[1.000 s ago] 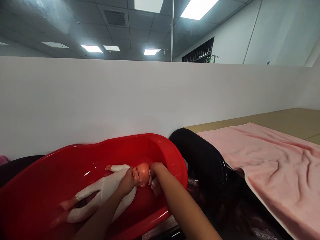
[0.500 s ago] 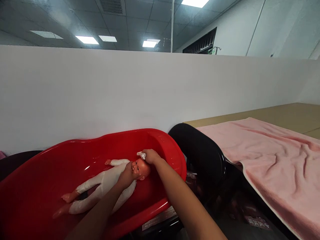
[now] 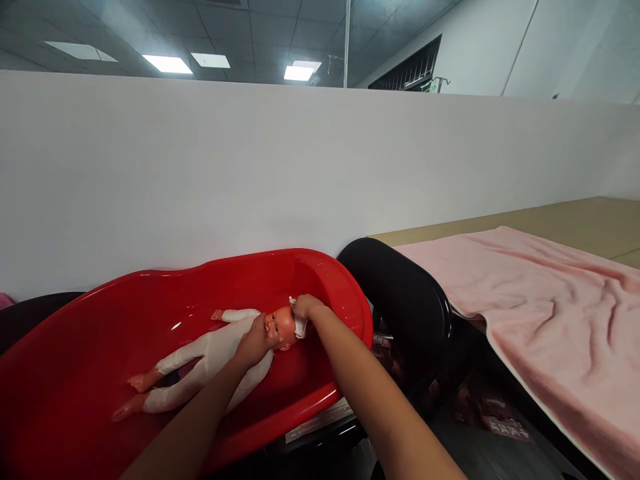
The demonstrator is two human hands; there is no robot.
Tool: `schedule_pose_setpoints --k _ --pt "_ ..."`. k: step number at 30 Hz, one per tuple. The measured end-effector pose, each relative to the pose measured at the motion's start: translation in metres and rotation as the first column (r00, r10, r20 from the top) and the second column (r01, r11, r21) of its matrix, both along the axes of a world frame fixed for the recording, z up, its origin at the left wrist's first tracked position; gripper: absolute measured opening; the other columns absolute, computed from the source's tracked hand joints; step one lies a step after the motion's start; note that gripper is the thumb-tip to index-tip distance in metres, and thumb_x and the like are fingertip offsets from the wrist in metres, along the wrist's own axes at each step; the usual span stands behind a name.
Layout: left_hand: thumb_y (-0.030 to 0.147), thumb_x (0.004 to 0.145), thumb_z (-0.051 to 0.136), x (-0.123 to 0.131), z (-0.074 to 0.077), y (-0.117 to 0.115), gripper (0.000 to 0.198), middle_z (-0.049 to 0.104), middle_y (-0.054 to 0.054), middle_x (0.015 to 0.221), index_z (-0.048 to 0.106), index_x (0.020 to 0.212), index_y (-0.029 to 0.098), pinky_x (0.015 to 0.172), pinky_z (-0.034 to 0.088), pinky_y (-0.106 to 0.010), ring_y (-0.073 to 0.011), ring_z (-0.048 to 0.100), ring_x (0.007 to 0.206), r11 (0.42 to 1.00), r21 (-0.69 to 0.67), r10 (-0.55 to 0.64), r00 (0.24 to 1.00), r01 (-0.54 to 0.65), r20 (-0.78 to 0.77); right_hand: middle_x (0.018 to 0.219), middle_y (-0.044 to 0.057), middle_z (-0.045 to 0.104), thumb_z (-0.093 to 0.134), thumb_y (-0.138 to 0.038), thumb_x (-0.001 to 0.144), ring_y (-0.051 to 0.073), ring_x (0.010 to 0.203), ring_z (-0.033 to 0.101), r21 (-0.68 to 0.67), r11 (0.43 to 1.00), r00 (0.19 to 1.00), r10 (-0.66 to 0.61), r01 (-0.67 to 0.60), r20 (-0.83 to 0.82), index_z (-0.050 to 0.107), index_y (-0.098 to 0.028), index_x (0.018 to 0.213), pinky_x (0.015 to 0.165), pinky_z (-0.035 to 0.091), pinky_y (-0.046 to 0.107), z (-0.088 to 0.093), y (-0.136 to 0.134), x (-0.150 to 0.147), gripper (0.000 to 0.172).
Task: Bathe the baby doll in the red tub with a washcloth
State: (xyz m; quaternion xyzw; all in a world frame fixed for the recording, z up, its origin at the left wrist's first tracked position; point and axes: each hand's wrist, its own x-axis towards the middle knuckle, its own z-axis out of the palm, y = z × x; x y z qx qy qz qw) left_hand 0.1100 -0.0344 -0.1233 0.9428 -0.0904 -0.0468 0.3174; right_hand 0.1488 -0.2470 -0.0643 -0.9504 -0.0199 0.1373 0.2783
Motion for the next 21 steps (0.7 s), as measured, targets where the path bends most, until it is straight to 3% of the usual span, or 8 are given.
schedule_pose_setpoints --k 4,8,11,14,17,21 --pt "0.034 0.084 0.084 0.000 0.001 -0.001 0.056 0.064 -0.011 0.143 0.051 0.127 0.022 0.097 0.045 -0.033 -0.0299 0.064 0.130 1.000 0.006 0.002 1.000 -0.002 -0.005 0.103 0.021 0.081 0.062 -0.033 0.101 0.030 0.096 0.079 -0.019 1.000 1.000 -0.001 0.001 0.005 0.079 -0.010 0.092 0.072 0.054 0.028 0.013 0.000 -0.002 0.030" --pt "0.028 0.095 0.070 0.000 0.001 -0.002 0.039 0.067 -0.012 0.140 0.051 0.128 0.021 0.095 0.046 -0.036 -0.0295 0.067 0.122 1.000 0.014 0.008 1.000 -0.008 -0.015 0.099 0.017 0.081 0.047 -0.028 0.104 0.023 0.077 0.078 0.112 0.993 0.998 0.048 -0.043 -0.044 0.074 -0.010 0.092 0.061 0.054 0.026 0.020 0.007 -0.011 0.034" --pt "0.028 0.100 0.063 -0.002 0.005 -0.005 0.032 0.065 -0.015 0.142 0.052 0.128 0.019 0.096 0.046 -0.039 -0.0307 0.066 0.121 0.999 0.039 -0.012 1.000 0.013 -0.007 0.093 0.013 0.080 0.049 -0.024 0.101 0.020 0.067 0.074 0.225 0.970 0.981 0.125 -0.090 -0.146 0.071 -0.010 0.093 0.058 0.055 0.027 0.018 0.013 -0.018 0.028" --pt "0.030 0.110 0.043 -0.005 0.011 -0.008 0.023 0.064 -0.017 0.142 0.055 0.125 0.018 0.098 0.045 -0.040 -0.0303 0.064 0.125 0.999 0.053 0.009 1.000 -0.011 0.026 0.089 0.007 0.079 0.064 -0.023 0.095 0.018 0.073 0.074 0.092 0.972 0.956 0.229 -0.215 -0.184 0.075 -0.012 0.097 0.064 0.056 0.025 0.015 0.015 -0.022 0.016" --pt "0.034 0.105 0.053 -0.005 0.013 -0.010 0.026 0.066 -0.014 0.139 0.056 0.127 0.020 0.096 0.046 -0.037 -0.0294 0.065 0.125 1.000 0.015 0.026 1.000 -0.026 0.000 0.087 0.006 0.078 0.078 -0.022 0.087 0.018 0.079 0.073 -0.022 0.961 0.944 0.265 -0.275 -0.198 0.078 -0.013 0.099 0.073 0.057 0.026 0.014 0.016 -0.024 0.015" --pt "0.036 0.102 0.059 0.002 0.003 -0.008 0.027 0.067 -0.014 0.135 0.055 0.123 0.019 0.095 0.046 -0.038 -0.0290 0.067 0.117 0.998 -0.026 0.066 0.998 -0.066 -0.005 0.095 0.009 0.080 0.075 -0.030 0.094 0.019 0.084 0.073 -0.077 0.964 0.959 0.242 -0.255 -0.148 0.080 -0.012 0.107 0.074 0.055 0.028 0.016 0.015 -0.023 0.022"
